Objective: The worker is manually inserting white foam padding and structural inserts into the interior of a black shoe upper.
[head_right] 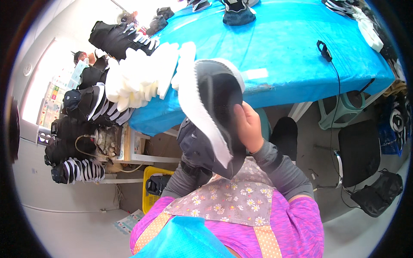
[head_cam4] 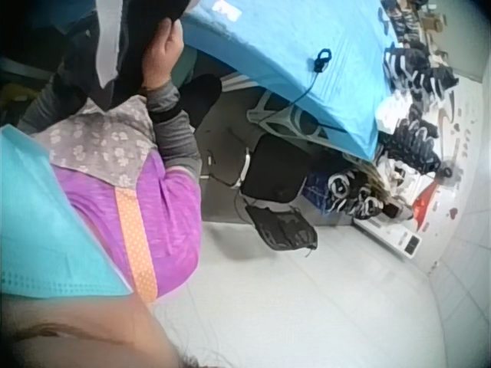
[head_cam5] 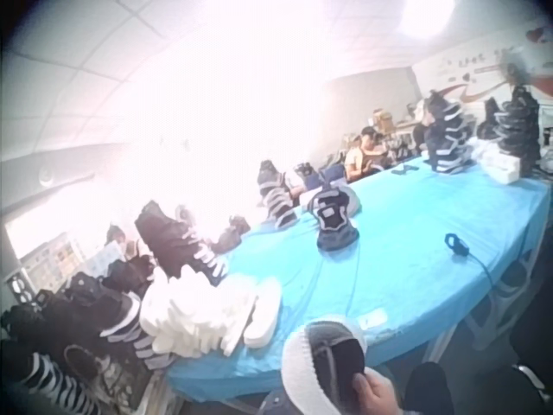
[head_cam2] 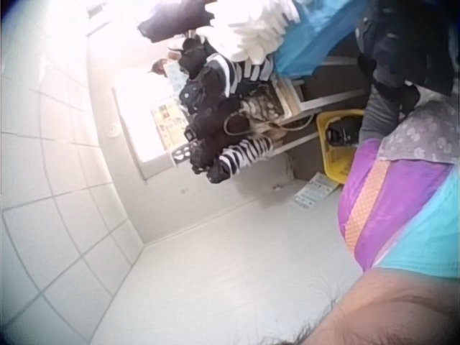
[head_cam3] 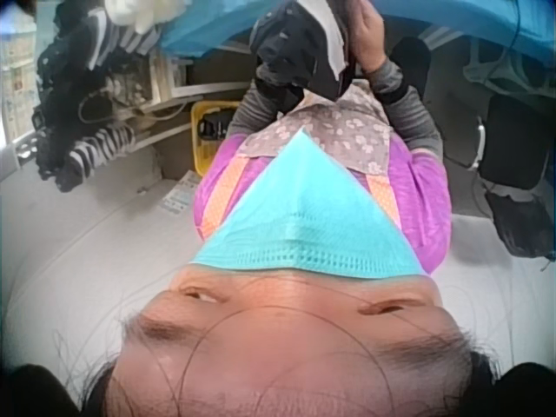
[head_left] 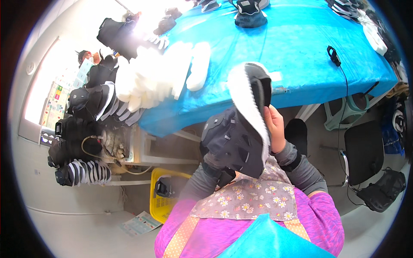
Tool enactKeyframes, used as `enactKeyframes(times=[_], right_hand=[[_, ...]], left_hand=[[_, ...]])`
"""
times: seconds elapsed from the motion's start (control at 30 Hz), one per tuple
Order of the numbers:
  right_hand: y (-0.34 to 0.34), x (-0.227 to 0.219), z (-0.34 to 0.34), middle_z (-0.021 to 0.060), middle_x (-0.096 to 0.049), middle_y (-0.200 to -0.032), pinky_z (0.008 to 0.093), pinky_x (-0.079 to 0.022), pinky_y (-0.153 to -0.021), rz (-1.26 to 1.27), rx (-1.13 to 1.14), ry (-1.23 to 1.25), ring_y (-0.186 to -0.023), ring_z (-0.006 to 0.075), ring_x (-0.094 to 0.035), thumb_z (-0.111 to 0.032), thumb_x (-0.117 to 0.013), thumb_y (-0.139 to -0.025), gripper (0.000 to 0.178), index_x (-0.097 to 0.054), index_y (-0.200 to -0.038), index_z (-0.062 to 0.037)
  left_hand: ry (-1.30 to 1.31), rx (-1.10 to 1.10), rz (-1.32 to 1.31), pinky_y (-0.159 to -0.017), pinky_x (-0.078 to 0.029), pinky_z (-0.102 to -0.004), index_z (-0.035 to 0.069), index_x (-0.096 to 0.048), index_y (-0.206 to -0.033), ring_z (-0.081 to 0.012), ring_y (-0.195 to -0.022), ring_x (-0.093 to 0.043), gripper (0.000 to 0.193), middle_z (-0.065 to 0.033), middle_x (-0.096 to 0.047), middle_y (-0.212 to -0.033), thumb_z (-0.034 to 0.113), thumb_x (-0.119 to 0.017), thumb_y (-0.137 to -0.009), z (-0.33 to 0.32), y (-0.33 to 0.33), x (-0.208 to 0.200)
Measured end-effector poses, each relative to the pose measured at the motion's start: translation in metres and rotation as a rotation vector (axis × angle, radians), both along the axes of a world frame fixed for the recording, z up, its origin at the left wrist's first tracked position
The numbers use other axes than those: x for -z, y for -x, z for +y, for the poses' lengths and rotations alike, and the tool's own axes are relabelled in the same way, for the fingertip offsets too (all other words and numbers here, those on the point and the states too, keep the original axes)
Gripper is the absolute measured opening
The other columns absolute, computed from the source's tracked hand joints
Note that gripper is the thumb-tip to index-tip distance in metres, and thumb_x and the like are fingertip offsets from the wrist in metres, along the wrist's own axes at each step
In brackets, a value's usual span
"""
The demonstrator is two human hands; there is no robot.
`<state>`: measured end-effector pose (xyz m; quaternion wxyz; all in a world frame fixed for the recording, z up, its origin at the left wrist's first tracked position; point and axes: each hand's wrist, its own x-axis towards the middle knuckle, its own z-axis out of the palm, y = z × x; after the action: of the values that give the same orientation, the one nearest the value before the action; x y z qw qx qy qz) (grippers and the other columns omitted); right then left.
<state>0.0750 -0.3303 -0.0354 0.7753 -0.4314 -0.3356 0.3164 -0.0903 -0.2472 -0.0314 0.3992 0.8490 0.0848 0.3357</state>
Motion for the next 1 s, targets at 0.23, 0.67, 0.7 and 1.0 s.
enactKeyframes(times=[0.23,0.67,0.7,1.0], right_hand=[[0.0,-0.011,-0.012,0.017,-0.071,-0.09,0.0327,-0.053,-0.073,-0.369,0.03,0.185,-0.077,0.0215,-0.067,-0.017,-0.079,-0.081,0.033,-0.067,-0.106,0.0003],[0.013,-0.005,-0.012,0.0125,-0.07,-0.098,0.0313,-0.05,-0.08,-0.26,-0.081,0.114,-0.086,0.0168,-0.062,-0.018,-0.07,-0.091,0.033,-0.063,-0.115,0.0025],[0.015,-0.001,-0.014,0.0096,-0.069,-0.097,0.0292,-0.049,-0.08,-0.234,-0.147,0.173,-0.086,0.0139,-0.061,-0.018,-0.072,-0.089,0.034,-0.063,-0.115,0.0016],[-0.007,-0.022,-0.016,0.012,-0.069,-0.101,0.0311,-0.051,-0.083,-0.484,-0.086,0.197,-0.09,0.016,-0.064,-0.009,-0.082,-0.077,0.04,-0.063,-0.11,0.0029]], left_hand=[[0.053,-0.381,0.182,-0.1,-0.043,-0.0368,-0.005,-0.043,-0.137,-0.0245,-0.109,-0.059,0.058,-0.0177,-0.061,-0.124,0.025,-0.067,-0.093,-0.002,-0.008,0.01],[1.165,-0.261,-0.385,-0.096,-0.053,-0.0427,0.002,-0.053,-0.131,-0.0281,-0.109,-0.064,0.053,-0.014,-0.062,-0.124,0.046,-0.04,-0.103,0.018,-0.02,0.034],[1.093,-0.223,-0.37,-0.098,-0.051,-0.0427,0.001,-0.052,-0.133,-0.0284,-0.114,-0.061,0.052,-0.0148,-0.061,-0.127,0.042,-0.037,-0.104,0.03,-0.001,0.066],[0.828,-0.495,-0.366,-0.078,-0.054,-0.0306,-0.002,-0.068,-0.107,-0.0171,-0.087,-0.069,0.041,-0.0091,-0.072,-0.1,0.037,-0.063,-0.097,0.007,-0.039,0.037]])
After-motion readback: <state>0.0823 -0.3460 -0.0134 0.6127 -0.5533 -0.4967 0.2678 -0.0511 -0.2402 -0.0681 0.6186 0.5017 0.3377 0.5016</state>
